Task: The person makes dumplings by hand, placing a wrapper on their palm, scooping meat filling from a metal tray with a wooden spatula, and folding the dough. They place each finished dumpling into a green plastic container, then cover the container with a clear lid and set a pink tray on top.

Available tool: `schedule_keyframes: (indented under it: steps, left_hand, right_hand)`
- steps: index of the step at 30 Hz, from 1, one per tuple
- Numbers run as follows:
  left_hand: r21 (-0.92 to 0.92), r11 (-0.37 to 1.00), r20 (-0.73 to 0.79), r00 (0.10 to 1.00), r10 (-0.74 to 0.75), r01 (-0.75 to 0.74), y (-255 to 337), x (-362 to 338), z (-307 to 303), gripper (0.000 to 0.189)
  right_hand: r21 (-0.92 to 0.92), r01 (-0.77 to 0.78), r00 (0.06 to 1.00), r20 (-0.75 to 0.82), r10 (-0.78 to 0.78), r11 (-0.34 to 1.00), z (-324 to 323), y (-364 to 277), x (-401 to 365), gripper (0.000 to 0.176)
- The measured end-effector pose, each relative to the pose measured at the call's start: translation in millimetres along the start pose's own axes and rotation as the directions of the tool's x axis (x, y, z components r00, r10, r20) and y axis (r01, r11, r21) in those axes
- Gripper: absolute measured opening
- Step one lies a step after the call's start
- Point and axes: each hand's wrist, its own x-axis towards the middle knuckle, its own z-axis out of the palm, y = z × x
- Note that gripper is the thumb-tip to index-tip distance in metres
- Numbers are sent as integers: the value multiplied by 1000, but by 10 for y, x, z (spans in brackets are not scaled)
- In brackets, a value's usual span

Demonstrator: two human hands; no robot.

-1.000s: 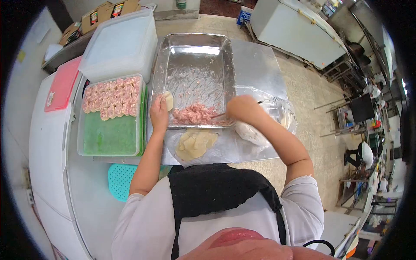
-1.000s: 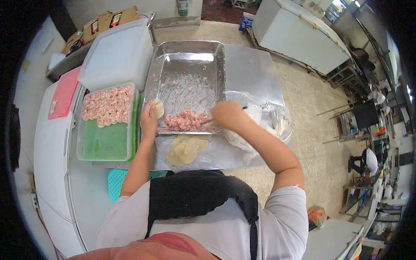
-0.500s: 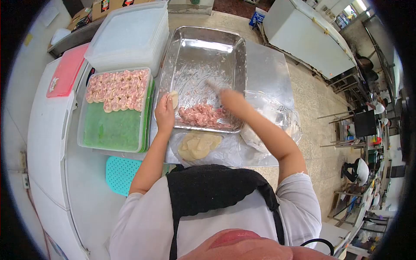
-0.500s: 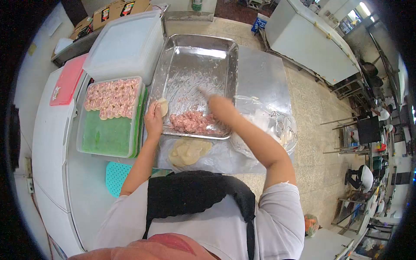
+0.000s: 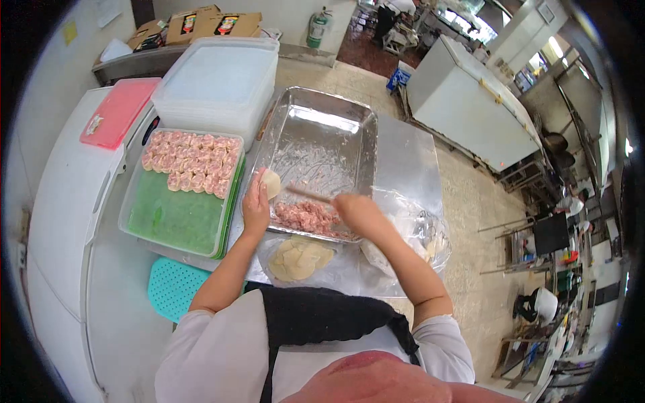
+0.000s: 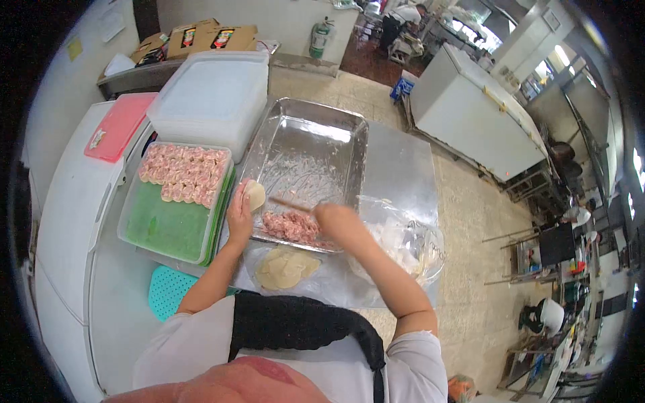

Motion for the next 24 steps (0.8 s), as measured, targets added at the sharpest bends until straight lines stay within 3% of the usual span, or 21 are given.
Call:
schedule_keyframes:
  steps: [3,5,7,10,14,16,21,23,24]
  left_hand:
    - [-59,997,-18,999,39,-40,-97,24,22,28]
    - [-106,994,5,1000,22,-21,-71,0,11,27]
    - [-118,989,73,994,-76,84,-8,7,-27,24]
    - [-21,999,26,999,34,-34,-46,21,14,21]
    - [-24,999,6,1000,24,-24,63,17,5,19]
    - [-9,996,-25,996,-89,89,113,16,19,20]
    - [116,992,-114,993,-31,45,-50,1,88,25]
    - [135,989,-117,992,-38,54,-75,-7,83,26]
    - [153,987,-124,992,-27,46,-80,-5,90,25]
  right_hand:
    - [26,96,992,83,-98,995,355,45,-30,22]
    - [-31,77,993,95,-73,997,524,436,15,22]
    - [-139,65,989,144,-45,988,390,520,46,23]
    - [-258,91,993,93,-69,962,-27,276,-34,14]
    - [-267,189,978,-37,-206,945,292,169,-31,14]
    - [-155,210,978,52,-204,965,472,111,-95,21]
    - [-19,172,981,94,-170,985,622,268,-221,28]
    - [213,158,983,57,-173,964,591,381,-213,33]
    - [218,157,983,63,-174,963,552,408,-193,33]
